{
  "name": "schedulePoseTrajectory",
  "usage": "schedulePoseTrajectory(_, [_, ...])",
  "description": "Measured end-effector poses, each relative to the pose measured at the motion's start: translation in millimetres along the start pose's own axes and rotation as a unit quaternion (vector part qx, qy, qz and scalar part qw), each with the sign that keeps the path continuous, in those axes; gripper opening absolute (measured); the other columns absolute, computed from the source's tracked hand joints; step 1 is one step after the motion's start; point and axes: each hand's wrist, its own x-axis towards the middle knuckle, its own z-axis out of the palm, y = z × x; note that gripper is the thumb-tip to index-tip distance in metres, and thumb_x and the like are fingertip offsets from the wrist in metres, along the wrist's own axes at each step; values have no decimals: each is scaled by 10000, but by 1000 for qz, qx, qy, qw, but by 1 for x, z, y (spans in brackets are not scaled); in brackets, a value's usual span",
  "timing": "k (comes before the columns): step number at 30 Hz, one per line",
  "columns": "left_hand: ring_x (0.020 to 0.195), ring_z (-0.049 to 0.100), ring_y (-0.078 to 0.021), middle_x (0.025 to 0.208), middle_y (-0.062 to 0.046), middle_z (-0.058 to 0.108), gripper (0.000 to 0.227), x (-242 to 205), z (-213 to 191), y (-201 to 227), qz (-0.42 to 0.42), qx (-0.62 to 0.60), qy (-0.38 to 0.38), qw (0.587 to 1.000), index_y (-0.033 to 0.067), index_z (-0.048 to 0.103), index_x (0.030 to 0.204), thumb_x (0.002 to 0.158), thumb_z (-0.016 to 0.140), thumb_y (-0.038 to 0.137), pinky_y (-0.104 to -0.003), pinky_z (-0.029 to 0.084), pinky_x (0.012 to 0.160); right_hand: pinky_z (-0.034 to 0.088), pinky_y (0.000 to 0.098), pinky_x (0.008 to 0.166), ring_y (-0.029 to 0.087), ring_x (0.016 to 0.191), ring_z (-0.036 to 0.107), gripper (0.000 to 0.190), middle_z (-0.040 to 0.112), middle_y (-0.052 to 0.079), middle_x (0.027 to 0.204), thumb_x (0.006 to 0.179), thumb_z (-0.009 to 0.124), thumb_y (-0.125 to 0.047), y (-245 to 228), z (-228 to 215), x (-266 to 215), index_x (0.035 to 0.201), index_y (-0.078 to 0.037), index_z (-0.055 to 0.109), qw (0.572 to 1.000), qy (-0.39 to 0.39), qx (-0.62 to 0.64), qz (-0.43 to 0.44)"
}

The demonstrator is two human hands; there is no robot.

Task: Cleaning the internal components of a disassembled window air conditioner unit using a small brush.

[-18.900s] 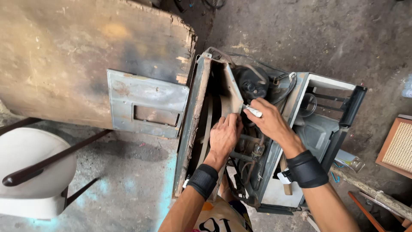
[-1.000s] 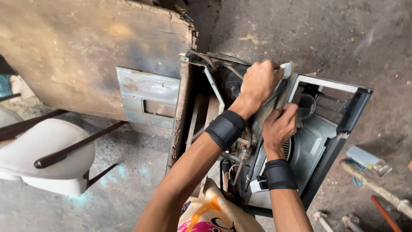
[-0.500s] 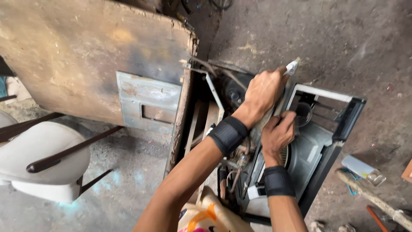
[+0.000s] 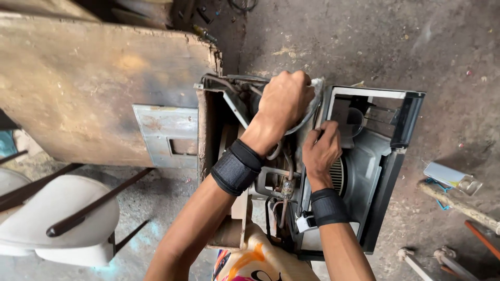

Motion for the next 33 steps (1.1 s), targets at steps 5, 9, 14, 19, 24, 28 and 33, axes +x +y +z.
schedulePoseTrajectory(5, [729, 727, -417, 785, -253, 726, 277, 15, 18, -31, 32, 58, 35, 997, -1, 753, 879, 825, 769, 270, -486, 595, 664, 511, 498, 689, 391, 783, 636, 164, 621, 183, 906, 921, 613, -36, 1, -2, -1, 1041, -18, 502, 1000, -2, 13, -1])
schedulePoseTrajectory(9, [602, 740, -287, 743, -196, 727, 378, 31, -25, -26, -52, 155, -17, 986, -40, 719, 937, 996, 688, 332, -415, 618, 515, 516, 460, 653, 348, 766, 640, 186, 605, 176, 899, 911, 631, -23, 6, 0, 1, 1029, -13, 487, 1000, -13, 10, -6])
schedulePoseTrajectory(14, [543, 705, -228, 714, -173, 741, 213, 29, -22, -48, 103, 67, 67, 990, 24, 805, 921, 869, 788, 230, -338, 582, 514, 516, 452, 643, 328, 760, 630, 182, 603, 154, 895, 919, 636, -13, 5, 0, 3, 1029, -32, 491, 1000, 7, 13, -10])
schedulePoseTrajectory(19, [404, 587, -144, 580, -95, 654, 230, 31, -21, -62, 6, 161, -23, 987, 4, 765, 863, 918, 775, 228, -291, 487, 354, 517, 435, 622, 309, 734, 623, 194, 589, 147, 878, 914, 641, -8, 10, 7, -1, 1029, -32, 487, 1000, -4, 10, -1])
schedulePoseTrajectory(24, [435, 376, -79, 525, 12, 449, 249, 53, -37, -101, 83, 404, 58, 909, 94, 546, 609, 792, 689, 4, -274, 330, 315, 514, 459, 640, 332, 751, 624, 202, 587, 147, 866, 905, 660, -30, 7, 2, 0, 1015, -44, 491, 1000, 12, -2, -19])
schedulePoseTrajectory(28, [444, 391, -88, 541, -7, 470, 215, 54, -57, -117, 36, 403, -1, 915, 85, 543, 628, 773, 631, -47, -281, 347, 343, 522, 459, 648, 336, 761, 631, 192, 596, 148, 876, 906, 661, -41, 8, 4, 0, 1010, -51, 500, 1000, 19, -4, -14])
schedulePoseTrajectory(33, [472, 558, -161, 583, -77, 598, 78, 41, -64, -130, 125, 407, 100, 899, 61, 641, 650, 686, 704, 32, -326, 431, 377, 523, 454, 638, 333, 745, 630, 199, 596, 147, 863, 892, 670, -48, 10, 6, -1, 1006, -46, 506, 1000, 15, 0, -12])
